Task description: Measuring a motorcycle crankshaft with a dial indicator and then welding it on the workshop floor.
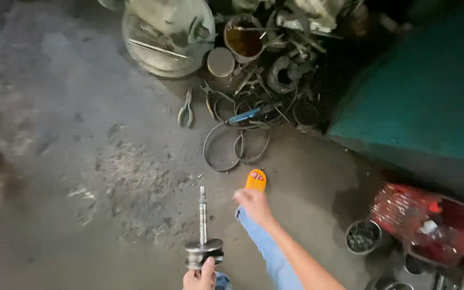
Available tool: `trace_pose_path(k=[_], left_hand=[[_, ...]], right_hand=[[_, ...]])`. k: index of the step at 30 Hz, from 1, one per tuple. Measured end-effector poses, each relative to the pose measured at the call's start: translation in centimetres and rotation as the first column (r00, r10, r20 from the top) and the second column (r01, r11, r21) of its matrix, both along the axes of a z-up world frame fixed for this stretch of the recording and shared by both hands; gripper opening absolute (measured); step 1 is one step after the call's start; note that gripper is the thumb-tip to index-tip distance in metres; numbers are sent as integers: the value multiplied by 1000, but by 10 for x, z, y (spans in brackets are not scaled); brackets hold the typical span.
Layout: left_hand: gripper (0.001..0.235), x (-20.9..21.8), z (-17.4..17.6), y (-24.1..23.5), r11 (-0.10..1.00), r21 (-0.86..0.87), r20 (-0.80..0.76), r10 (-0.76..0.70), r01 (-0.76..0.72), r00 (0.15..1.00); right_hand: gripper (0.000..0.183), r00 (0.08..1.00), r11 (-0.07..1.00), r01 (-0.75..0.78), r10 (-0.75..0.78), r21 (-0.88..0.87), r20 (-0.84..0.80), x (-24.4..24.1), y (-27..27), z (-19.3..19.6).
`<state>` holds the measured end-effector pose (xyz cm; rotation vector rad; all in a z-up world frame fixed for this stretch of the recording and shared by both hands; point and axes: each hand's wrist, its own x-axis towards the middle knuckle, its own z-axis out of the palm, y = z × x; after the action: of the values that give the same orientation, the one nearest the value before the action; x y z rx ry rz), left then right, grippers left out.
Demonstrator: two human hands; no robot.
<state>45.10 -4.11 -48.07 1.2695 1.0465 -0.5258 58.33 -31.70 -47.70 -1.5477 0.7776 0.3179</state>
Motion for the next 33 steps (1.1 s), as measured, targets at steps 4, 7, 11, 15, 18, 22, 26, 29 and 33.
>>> trace_pose_path(k=[4,7,11,15,18,22,26,29,33], left_hand=[[24,54,-47,-5,972,210,-27,-102,106,994],[28,128,-57,0,892,238,-104,-369,384,923],[28,204,-109,28,834,157,29,-540,530,841],[30,247,-192,91,654,308,-150,-684,691,714],[28,293,-197,101,725,271,-12,-656,634,755],[28,329,-267,131,715,261,87,-687,649,722],[28,357,-308,143,667,253,93,-737,700,669],[25,367,-305,126,708,191,137,-705,680,696],[31,378,-286,99,689,164,155,-725,706,671]], right_hand=[[21,994,933,-91,104,-348,20,45,-80,-133],[23,916,823,-331,162,-462,-367,83,-105,-171],[17,983,972,145,-163,-185,-87,124,-98,-287],[22,864,816,487,-502,-311,38,207,-78,-331],[53,827,791,318,-501,-522,-255,250,-76,-336],[73,793,647,322,-583,-691,-177,264,-71,-376],[55,799,579,497,-596,-646,80,250,-69,-369],[29,803,760,596,-561,-260,201,225,-55,-275],[29,864,880,473,-473,45,171,208,-83,-169]])
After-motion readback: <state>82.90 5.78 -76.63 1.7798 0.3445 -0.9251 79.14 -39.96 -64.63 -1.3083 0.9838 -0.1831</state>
